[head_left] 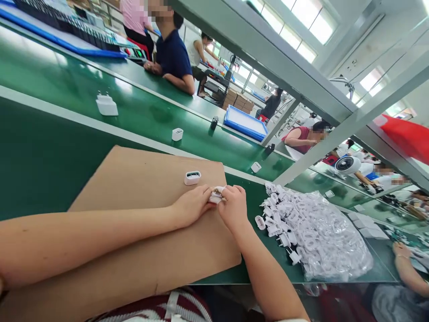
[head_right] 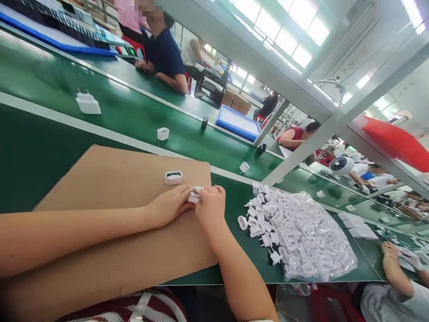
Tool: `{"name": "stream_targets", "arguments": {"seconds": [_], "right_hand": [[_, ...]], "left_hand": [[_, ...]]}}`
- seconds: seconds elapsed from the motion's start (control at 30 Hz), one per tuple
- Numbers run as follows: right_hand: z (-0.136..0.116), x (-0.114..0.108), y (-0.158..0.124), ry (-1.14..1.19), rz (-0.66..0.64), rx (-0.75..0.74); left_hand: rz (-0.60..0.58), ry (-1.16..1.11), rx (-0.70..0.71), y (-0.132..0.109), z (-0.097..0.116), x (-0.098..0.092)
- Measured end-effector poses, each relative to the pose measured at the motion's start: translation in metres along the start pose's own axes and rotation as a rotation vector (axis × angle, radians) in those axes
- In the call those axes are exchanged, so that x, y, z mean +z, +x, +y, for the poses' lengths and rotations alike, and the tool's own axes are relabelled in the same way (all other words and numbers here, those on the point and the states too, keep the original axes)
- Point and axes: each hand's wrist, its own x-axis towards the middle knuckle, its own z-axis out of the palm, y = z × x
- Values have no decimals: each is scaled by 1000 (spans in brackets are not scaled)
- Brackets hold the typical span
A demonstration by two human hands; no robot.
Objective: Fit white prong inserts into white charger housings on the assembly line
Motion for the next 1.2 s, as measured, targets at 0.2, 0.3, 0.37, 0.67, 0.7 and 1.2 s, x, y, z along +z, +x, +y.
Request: {"name": "stream_targets", "arguments": {"seconds": [0.2,0.3,0.37,0.67,0.7,1.2], "right_hand": [[8,-7,-4,240,42,71],[32,-39,-17,282,55,74],[56,-63,-29,13,-13,198],[114,-74,-32,-141,-515,731],[113,-71,-30,-135,-488,715],[67,-31,-6,928,-70,649]], "left_hand": [[-45,64,-19,-1,10,-11],[45,40,-18,4,11,-30],[136,31,-38,16,7,-49],[416,170,-450,118,-99,-120],[426,178,-486,125,-110,-121],[679,175,-566,95,-199,-171]]}}
